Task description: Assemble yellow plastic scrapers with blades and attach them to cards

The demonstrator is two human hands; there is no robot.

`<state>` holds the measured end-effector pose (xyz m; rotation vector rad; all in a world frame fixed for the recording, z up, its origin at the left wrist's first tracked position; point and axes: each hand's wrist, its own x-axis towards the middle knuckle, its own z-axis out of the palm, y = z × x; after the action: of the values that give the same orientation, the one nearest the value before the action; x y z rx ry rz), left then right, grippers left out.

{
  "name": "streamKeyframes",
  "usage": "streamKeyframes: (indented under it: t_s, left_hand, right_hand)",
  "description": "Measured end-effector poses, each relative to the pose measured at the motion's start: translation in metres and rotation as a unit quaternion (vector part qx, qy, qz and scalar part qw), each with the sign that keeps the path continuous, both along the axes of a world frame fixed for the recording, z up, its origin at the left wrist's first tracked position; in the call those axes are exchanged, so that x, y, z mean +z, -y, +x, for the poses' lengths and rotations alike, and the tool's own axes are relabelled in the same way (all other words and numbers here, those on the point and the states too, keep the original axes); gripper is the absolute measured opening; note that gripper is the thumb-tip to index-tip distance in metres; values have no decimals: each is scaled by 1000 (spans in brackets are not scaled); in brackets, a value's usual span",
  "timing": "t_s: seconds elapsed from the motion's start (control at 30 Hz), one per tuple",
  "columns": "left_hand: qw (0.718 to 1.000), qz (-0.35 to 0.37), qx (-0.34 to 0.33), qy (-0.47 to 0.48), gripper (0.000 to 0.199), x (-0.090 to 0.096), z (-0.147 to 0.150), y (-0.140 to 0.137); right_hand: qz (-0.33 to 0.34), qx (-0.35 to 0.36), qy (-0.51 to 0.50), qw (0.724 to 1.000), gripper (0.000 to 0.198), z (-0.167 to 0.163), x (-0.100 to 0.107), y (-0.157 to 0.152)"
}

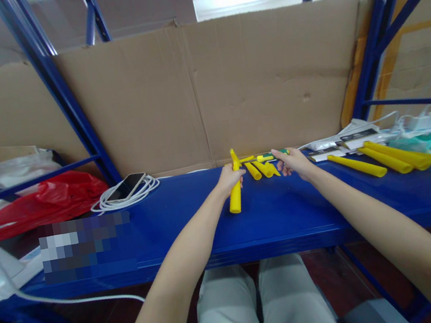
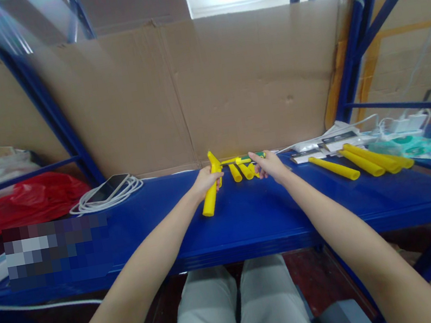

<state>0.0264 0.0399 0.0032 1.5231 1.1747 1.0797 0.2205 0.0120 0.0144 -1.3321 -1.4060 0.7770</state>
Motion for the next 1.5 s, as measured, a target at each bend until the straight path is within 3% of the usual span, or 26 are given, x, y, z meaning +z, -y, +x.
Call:
streamKeyframes:
  t_s: [0.77,1.5]
  left_hand:
    - [999,10,2,-30,14,3,2,5]
    - [1000,11,1,-29,18,3,3,7]
  right_hand:
    - [-29,-27,4,999,25,1,3,1]
    - [-98,-84,6,992,45,2,6,4]
